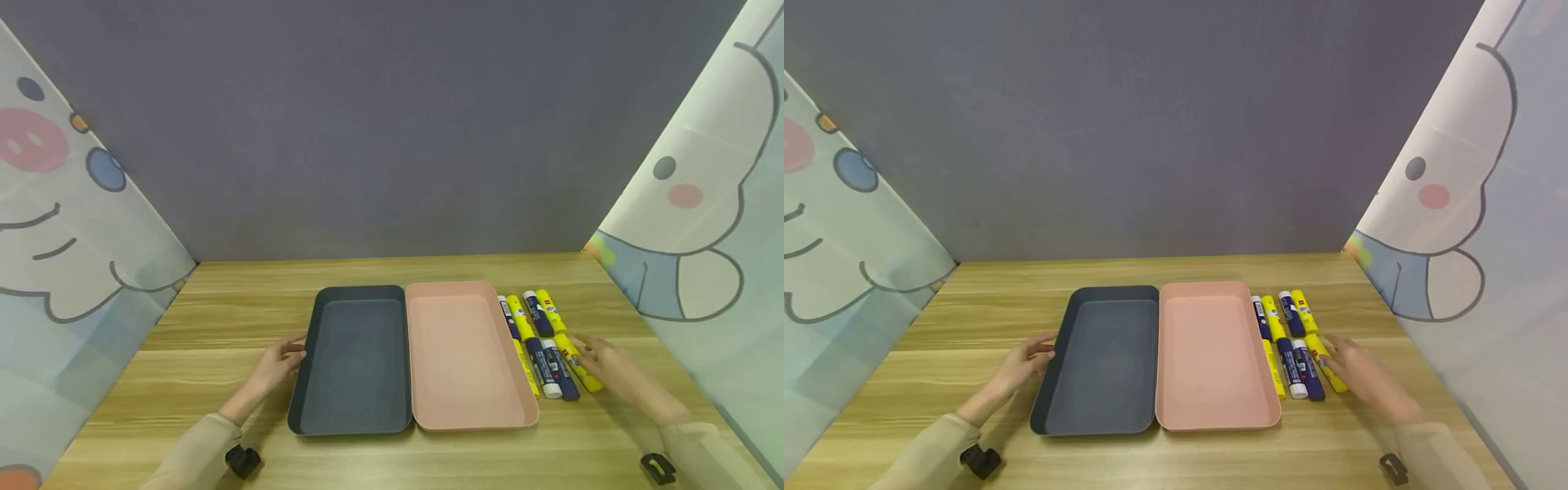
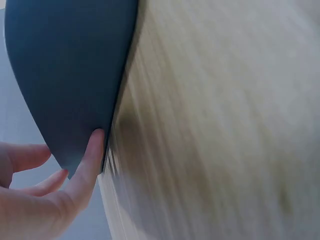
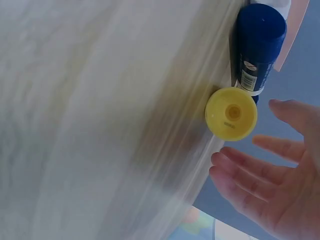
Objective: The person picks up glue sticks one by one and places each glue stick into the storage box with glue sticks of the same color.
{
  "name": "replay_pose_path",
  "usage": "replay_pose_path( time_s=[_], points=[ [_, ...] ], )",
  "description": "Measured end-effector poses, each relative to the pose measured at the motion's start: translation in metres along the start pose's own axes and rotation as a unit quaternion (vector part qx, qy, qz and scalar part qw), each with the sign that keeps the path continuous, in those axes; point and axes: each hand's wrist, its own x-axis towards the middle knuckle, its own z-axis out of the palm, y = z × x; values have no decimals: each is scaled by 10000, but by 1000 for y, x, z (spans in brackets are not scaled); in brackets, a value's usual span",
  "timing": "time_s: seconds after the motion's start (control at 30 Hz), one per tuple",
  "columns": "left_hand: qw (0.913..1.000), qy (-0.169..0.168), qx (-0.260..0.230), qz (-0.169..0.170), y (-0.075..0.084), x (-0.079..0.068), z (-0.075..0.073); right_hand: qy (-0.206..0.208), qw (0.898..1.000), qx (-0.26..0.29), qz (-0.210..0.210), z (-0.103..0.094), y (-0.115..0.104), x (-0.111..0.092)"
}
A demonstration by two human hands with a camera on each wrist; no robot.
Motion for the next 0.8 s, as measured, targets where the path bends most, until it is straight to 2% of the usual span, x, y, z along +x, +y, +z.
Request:
replay_pose_path(
  time_s=[0.37, 0.63, 0.8],
  points=[
    [9991, -176, -344, -188, 0, 0, 0, -76, 9997, -217, 9, 6, 2, 2],
    [9957, -237, -765, -459, -3, 2, 0, -203, 9996, -160, 148, 9, 4, 6],
    [9940, -271, -938, -494, -5, 3, -1, -256, 9995, -67, 199, 11, 3, 7]
  ],
)
